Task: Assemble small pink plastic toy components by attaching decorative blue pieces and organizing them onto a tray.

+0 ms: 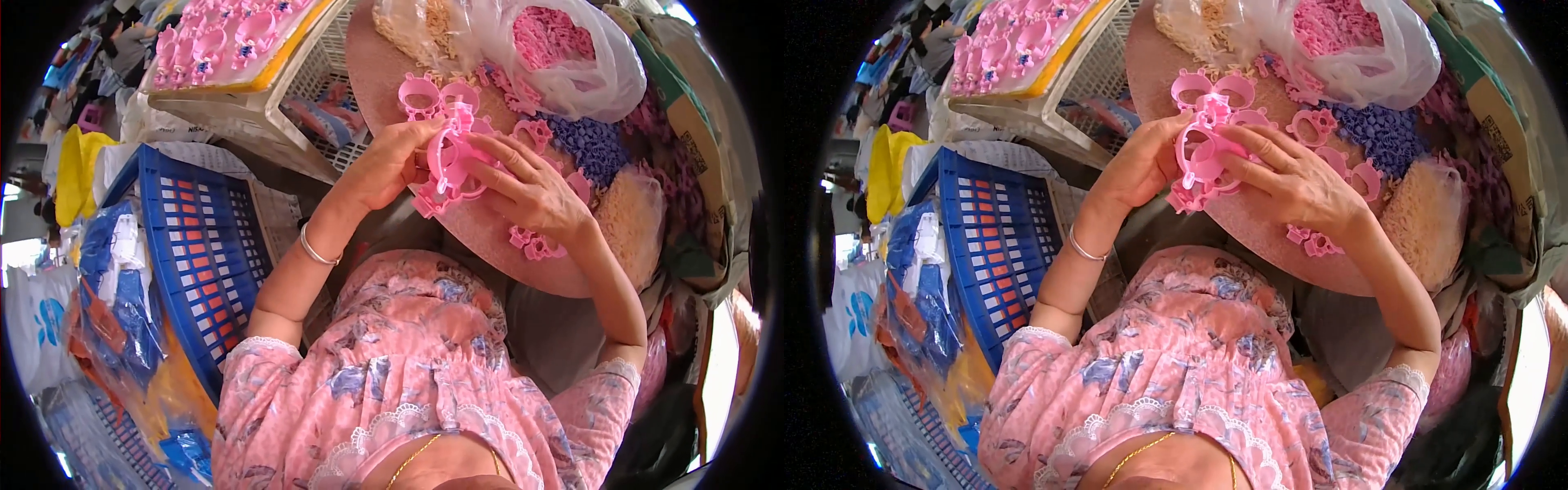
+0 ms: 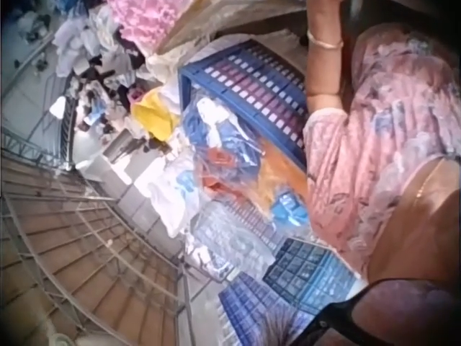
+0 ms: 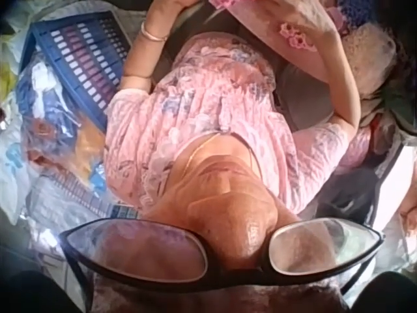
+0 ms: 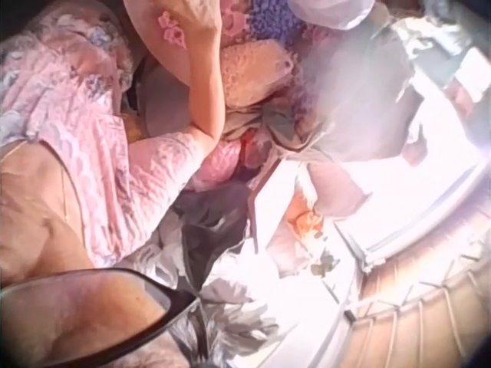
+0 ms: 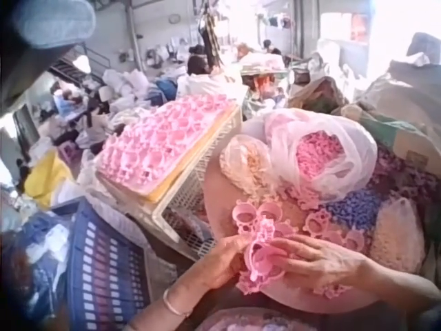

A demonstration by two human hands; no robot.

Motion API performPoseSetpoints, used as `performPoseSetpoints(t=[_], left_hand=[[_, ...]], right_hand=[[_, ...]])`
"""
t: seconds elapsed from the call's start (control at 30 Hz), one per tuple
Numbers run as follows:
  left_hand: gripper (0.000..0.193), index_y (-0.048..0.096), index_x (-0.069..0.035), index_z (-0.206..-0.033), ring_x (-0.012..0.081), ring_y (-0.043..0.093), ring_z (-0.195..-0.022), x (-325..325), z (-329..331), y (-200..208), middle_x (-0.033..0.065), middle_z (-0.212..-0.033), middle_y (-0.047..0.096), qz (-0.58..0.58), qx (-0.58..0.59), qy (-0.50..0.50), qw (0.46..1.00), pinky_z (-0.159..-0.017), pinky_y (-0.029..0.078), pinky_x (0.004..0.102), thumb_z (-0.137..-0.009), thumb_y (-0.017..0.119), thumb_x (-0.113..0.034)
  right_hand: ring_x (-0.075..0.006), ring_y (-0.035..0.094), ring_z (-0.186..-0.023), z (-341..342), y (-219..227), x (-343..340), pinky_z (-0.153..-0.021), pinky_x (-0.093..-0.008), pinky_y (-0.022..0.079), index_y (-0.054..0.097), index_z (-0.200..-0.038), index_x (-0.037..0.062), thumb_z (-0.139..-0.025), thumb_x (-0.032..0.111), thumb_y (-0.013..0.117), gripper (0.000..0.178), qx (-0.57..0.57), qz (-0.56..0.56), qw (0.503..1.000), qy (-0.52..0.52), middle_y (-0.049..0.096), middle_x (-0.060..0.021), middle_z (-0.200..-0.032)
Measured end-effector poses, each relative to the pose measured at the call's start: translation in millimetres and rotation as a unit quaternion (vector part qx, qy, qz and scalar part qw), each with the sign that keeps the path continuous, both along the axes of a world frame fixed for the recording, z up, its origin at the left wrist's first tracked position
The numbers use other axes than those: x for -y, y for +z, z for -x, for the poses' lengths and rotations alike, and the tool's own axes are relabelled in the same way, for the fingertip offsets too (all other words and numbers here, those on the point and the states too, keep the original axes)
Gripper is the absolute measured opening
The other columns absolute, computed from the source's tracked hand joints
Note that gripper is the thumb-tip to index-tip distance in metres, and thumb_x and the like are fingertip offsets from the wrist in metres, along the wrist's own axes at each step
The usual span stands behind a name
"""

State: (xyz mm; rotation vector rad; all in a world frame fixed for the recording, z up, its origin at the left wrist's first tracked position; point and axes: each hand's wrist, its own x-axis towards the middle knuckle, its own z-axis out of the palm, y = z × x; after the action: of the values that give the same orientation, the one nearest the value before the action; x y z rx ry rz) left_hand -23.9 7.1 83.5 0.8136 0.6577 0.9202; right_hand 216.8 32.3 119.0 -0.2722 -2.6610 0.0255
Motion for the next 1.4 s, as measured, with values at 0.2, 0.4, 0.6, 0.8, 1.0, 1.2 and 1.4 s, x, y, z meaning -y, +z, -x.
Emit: performPoseSetpoints(t=[0.2,0.4,0.6,0.8,1.0,1.2,1.4], left_hand=[[0.029,0.063,-0.008,-0.110,0.0037,0.056,-0.070,7,-14,-16,-0.0047,-0.092,0.061,-0.017,0.007,0.107,0.994,-0.062,0.050,0.0211,-0.102,0.053,-0.033],[0.035,0.061,-0.002,-0.114,0.0166,0.068,-0.087,-20,3,-11,0.0085,-0.103,0.068,0.075,0.045,0.277,0.957,-0.068,0.055,0.0279,-0.100,0.053,-0.032],[0.029,0.063,-0.001,-0.107,0.0092,0.062,-0.078,-119,98,-58,0.0026,-0.093,0.068,-0.100,-0.284,0.234,0.924,-0.074,0.052,0.0262,-0.102,0.055,-0.028],[0.024,0.070,-0.003,-0.111,0.0171,0.067,-0.086,-138,105,-17,0.0083,-0.097,0.072,-0.282,-0.535,0.194,0.773,-0.078,0.052,0.0302,-0.096,0.062,-0.019],[0.019,0.075,-0.009,-0.094,0.0235,0.067,-0.098,-175,66,3,0.0108,-0.095,0.072,-0.488,-0.740,-0.090,0.453,-0.084,0.051,0.0384,-0.081,0.063,-0.001],[0.030,0.075,-0.014,-0.100,0.0253,0.069,-0.099,-215,43,-8,0.0099,-0.104,0.073,-0.408,-0.737,-0.251,0.477,-0.094,0.048,0.0415,-0.076,0.063,-0.001],[0.023,0.072,-0.005,-0.109,0.0235,0.071,-0.086,-147,52,22,0.0157,-0.100,0.072,-0.536,-0.618,0.053,0.573,-0.077,0.055,0.0332,-0.088,0.063,-0.007]], right_hand=[[-0.0330,0.050,-0.127,4,-1,0,-0.102,-0.0441,0.047,0.058,-0.127,-0.0010,-0.074,0.006,0.072,0.055,0.052,-0.004,0.997,-0.062,0.054,-0.0146,-0.134],[-0.0324,0.050,-0.128,16,8,7,-0.101,-0.0441,0.047,0.065,-0.114,-0.0008,-0.071,0.003,0.069,0.043,-0.007,0.037,0.992,-0.121,0.054,-0.0134,-0.135],[-0.0320,0.051,-0.128,-11,17,18,-0.102,-0.0413,0.047,0.068,-0.089,-0.0021,-0.069,-0.002,0.068,0.020,-0.005,0.023,0.974,-0.227,0.056,-0.0109,-0.134],[-0.0340,0.053,-0.126,-45,16,47,-0.099,-0.0403,0.048,0.063,-0.086,-0.0052,-0.075,-0.004,0.069,0.012,-0.085,0.022,0.949,-0.304,0.058,-0.0129,-0.131],[-0.0377,0.056,-0.123,-67,1,61,-0.099,-0.0423,0.048,0.059,-0.086,-0.0077,-0.081,-0.011,0.059,0.006,-0.116,0.016,0.931,-0.347,0.059,-0.0163,-0.129],[-0.0373,0.055,-0.124,-59,-3,70,-0.101,-0.0438,0.046,0.061,-0.083,-0.0063,-0.082,-0.005,0.066,0.005,-0.117,0.036,0.929,-0.348,0.060,-0.0153,-0.129],[-0.0364,0.055,-0.124,-47,-22,79,-0.101,-0.0442,0.047,0.064,-0.086,-0.0051,-0.078,-0.005,0.070,0.010,-0.140,0.045,0.925,-0.350,0.060,-0.0122,-0.127]])
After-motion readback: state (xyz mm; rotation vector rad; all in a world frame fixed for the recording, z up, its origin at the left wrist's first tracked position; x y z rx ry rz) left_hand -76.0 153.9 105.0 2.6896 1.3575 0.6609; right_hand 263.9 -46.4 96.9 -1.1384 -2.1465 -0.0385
